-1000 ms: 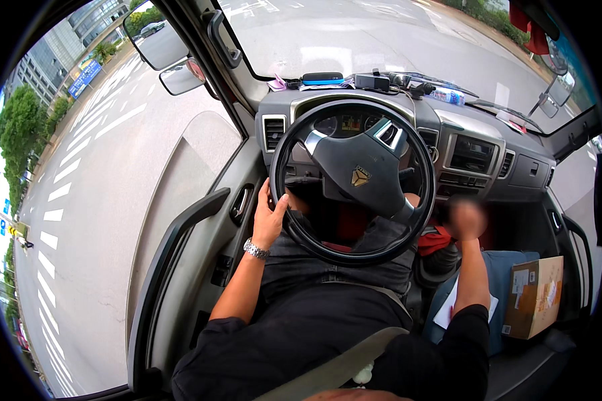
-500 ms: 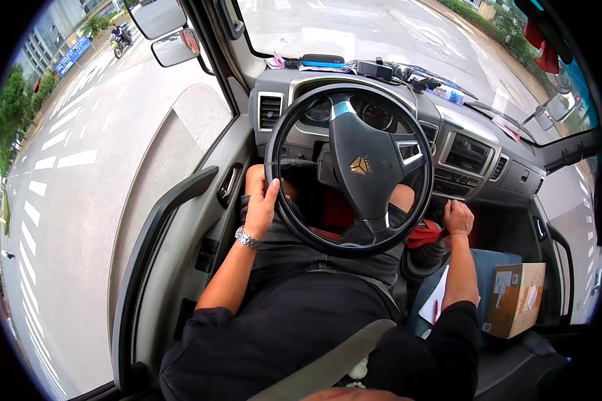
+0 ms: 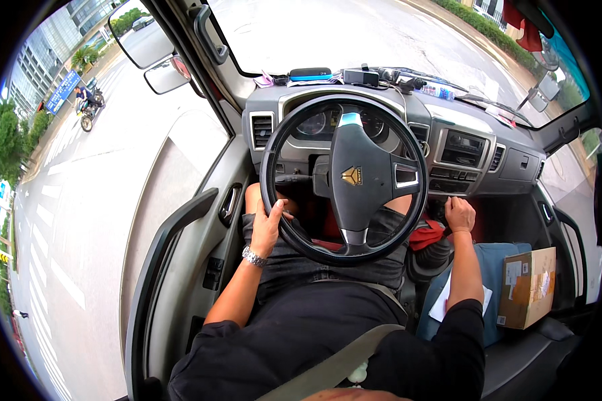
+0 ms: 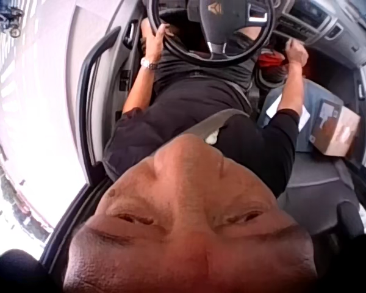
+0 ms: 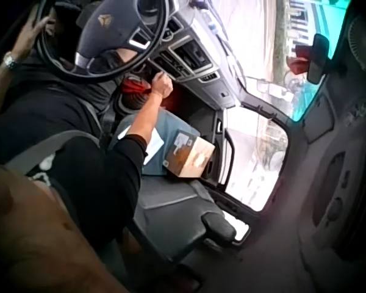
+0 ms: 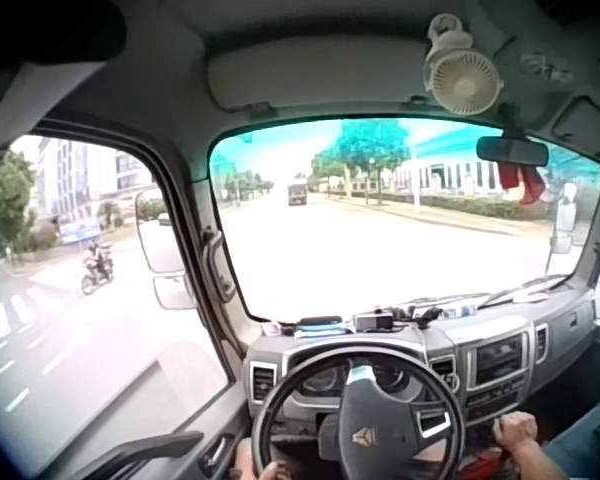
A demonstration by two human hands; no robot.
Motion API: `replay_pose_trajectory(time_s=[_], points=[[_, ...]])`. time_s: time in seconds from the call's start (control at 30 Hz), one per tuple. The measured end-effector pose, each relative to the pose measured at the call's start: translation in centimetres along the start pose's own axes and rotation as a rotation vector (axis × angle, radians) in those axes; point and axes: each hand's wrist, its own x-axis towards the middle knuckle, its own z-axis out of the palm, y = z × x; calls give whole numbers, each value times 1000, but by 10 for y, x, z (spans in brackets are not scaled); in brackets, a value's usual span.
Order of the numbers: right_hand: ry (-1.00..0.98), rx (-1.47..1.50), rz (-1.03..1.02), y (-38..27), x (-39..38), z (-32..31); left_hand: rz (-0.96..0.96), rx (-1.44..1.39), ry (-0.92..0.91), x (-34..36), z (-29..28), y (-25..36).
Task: The person drives a truck on a public road, operating the steering wheel and a gear shifter by hand.
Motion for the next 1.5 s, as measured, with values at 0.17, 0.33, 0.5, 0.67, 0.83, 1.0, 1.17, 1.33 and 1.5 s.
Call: replay_pose_trajectory(time_s=[0.17, 0.33, 0.5, 0.67, 0.83, 1.0, 1.17, 1.33, 1.5], points=[[0, -13, 0, -13, 1, 11, -19, -49, 46, 13, -7, -7], [26, -27, -10, -13, 10, -3, -24, -59, 88, 16, -5, -1], [-7, -4, 21, -17, -22, -5, -78, -145, 176, -2, 3, 21], [-19, 36, 42, -28, 5, -14, -59, -40, 176, 37, -12, 42], [-77, 67, 123, -52, -11, -41, 49, 74, 221, 34, -29, 45], [-373, 107, 246, -72, -11, -84, 148, 389, 188, 49, -48, 60], [-208, 739, 448, -64, 8, -57, 207, 677, 119, 59, -42, 118], [-304, 1410, 615, -125, 136, -89, 483, 954, 142, 113, -20, 143], [-261, 988, 369, -154, 146, -60, 455, 811, 109, 123, -5, 131]])
